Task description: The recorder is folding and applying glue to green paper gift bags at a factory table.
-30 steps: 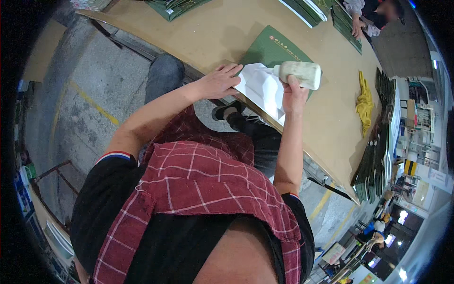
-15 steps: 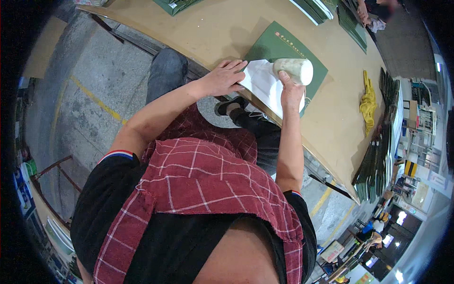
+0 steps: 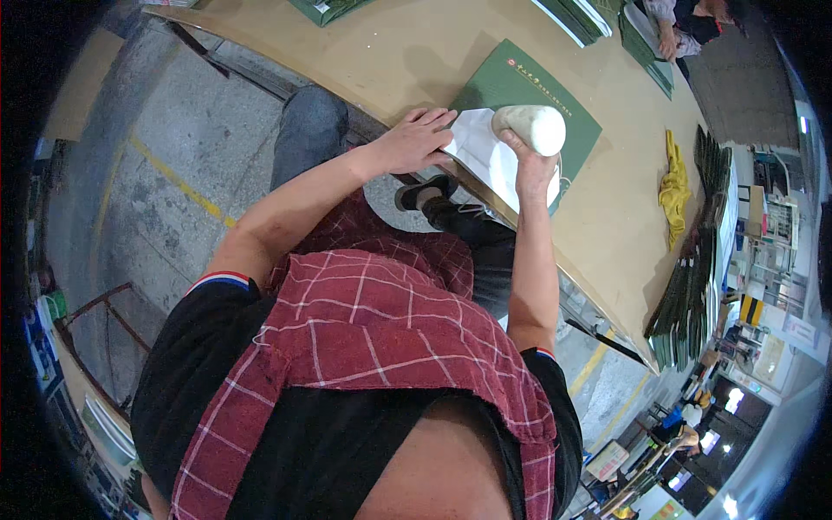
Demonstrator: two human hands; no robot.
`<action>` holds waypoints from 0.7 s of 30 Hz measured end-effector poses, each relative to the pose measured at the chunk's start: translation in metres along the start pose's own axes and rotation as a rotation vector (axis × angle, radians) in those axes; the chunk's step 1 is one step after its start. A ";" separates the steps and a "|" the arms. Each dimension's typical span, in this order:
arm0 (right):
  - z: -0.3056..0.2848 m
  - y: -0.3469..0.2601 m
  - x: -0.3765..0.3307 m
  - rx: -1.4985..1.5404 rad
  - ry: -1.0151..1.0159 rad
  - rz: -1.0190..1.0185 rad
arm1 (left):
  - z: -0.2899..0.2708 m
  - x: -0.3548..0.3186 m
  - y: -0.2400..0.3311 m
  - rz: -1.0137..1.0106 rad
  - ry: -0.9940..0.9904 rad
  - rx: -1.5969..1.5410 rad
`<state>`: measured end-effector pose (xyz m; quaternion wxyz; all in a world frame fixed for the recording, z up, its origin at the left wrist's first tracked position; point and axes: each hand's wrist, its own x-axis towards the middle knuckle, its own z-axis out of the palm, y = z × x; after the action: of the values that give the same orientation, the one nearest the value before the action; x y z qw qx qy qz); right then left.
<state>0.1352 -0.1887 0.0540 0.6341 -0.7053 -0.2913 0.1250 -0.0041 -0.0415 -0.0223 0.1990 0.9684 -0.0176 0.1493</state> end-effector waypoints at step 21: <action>-0.080 0.007 -0.017 1.140 0.236 0.039 | 0.000 0.003 0.000 0.041 -0.030 -0.062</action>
<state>0.1669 -0.2645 0.0569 0.9394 -0.2669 -0.0921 0.1944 -0.0013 -0.0416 -0.0213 0.2254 0.9633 -0.0449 0.1384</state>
